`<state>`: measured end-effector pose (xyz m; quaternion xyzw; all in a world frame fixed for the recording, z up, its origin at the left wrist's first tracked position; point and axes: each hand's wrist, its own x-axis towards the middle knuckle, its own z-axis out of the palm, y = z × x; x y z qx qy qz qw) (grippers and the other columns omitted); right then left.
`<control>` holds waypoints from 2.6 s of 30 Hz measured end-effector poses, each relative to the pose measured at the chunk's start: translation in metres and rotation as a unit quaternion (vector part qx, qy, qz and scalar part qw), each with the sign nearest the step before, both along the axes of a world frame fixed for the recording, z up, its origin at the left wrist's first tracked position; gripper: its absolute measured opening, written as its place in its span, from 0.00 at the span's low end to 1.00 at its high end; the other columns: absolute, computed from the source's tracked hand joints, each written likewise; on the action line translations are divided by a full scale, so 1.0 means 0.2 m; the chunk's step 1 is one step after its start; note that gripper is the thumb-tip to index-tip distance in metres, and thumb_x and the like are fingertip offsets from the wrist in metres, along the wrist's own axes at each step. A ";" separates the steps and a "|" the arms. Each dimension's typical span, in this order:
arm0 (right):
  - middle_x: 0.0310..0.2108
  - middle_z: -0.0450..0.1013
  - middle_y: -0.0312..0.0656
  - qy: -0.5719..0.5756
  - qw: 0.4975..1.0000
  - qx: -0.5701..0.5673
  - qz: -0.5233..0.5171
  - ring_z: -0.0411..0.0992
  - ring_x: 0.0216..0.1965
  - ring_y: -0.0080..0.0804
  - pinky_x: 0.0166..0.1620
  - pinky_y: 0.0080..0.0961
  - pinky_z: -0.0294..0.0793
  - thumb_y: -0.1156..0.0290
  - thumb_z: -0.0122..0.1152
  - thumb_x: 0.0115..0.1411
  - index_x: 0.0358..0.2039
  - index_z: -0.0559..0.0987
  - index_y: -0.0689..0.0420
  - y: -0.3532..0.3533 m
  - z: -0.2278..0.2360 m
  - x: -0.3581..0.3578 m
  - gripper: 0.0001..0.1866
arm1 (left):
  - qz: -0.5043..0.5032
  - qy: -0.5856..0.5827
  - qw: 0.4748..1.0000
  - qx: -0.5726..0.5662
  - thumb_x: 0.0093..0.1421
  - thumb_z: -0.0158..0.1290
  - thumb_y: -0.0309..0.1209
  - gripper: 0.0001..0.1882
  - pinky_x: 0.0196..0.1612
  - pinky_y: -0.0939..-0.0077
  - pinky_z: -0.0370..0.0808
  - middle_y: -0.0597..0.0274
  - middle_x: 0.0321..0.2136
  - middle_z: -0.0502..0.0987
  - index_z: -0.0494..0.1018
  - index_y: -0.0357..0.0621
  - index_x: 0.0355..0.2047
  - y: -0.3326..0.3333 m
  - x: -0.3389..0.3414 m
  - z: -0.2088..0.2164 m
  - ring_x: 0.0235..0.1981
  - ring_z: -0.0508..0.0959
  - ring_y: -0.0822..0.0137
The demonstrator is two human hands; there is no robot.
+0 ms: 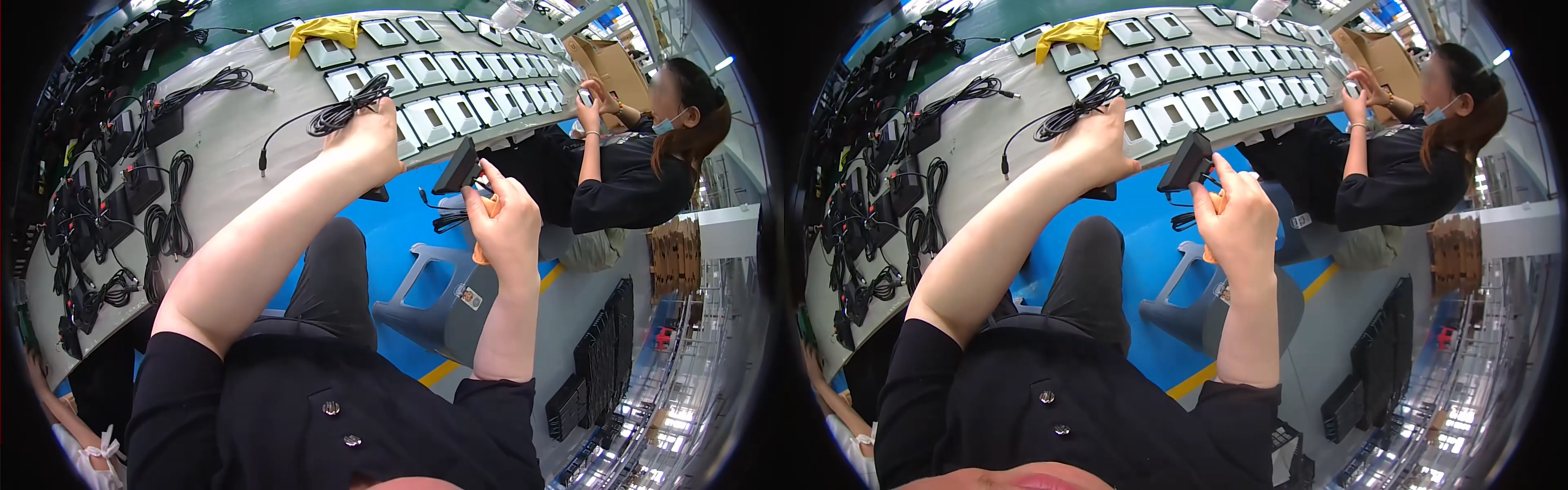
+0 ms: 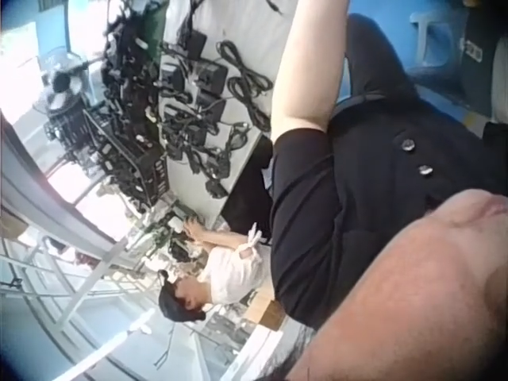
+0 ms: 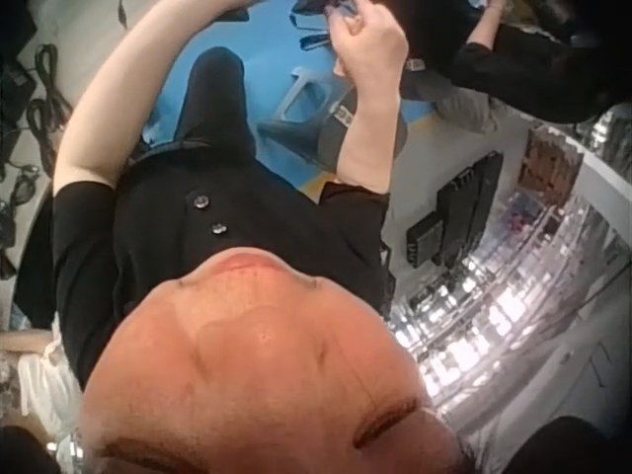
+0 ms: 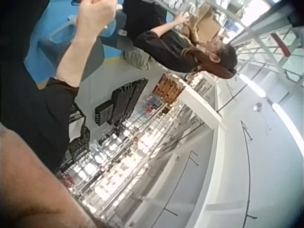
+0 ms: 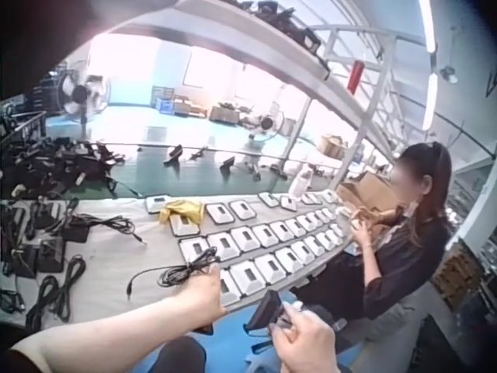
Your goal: Cleaning and organizing LED work lights at an assembly station.
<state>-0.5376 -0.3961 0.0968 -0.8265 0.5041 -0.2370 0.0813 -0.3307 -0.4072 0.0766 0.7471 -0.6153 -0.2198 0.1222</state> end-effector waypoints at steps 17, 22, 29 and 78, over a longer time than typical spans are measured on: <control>0.27 0.73 0.44 0.172 0.970 -0.050 0.167 0.74 0.30 0.41 0.34 0.35 0.73 0.65 0.65 0.48 0.32 0.80 0.58 0.02 0.13 0.35 0.13 | 0.018 -0.054 0.998 0.008 0.45 0.64 0.37 0.49 0.46 0.59 0.75 0.41 0.41 0.76 0.49 0.34 0.63 0.41 0.30 -0.02 0.43 0.77 0.47; 0.27 0.73 0.46 0.299 0.929 -0.046 0.214 0.75 0.33 0.43 0.38 0.36 0.73 0.62 0.64 0.50 0.27 0.80 0.59 0.08 0.19 0.64 0.12 | 0.040 0.015 0.992 -0.115 0.42 0.66 0.34 0.54 0.49 0.60 0.73 0.42 0.48 0.72 0.46 0.39 0.65 0.60 0.42 -0.04 0.46 0.75 0.47; 0.28 0.75 0.47 0.408 0.881 -0.041 0.236 0.77 0.35 0.43 0.40 0.35 0.75 0.61 0.64 0.49 0.24 0.81 0.60 0.06 0.14 0.88 0.14 | 0.026 0.126 0.990 -0.057 0.44 0.66 0.34 0.54 0.46 0.61 0.73 0.43 0.38 0.77 0.44 0.37 0.65 0.59 0.49 -0.07 0.43 0.77 0.50; 0.53 0.71 0.39 0.027 0.932 0.167 0.322 0.69 0.54 0.39 0.55 0.31 0.68 0.64 0.64 0.49 0.52 0.75 0.50 0.13 -0.12 0.78 0.27 | -0.096 0.132 0.944 -0.288 0.50 0.58 0.25 0.32 0.33 0.63 0.77 0.45 0.46 0.71 0.61 0.40 0.56 1.21 0.37 0.18 0.31 0.78 0.50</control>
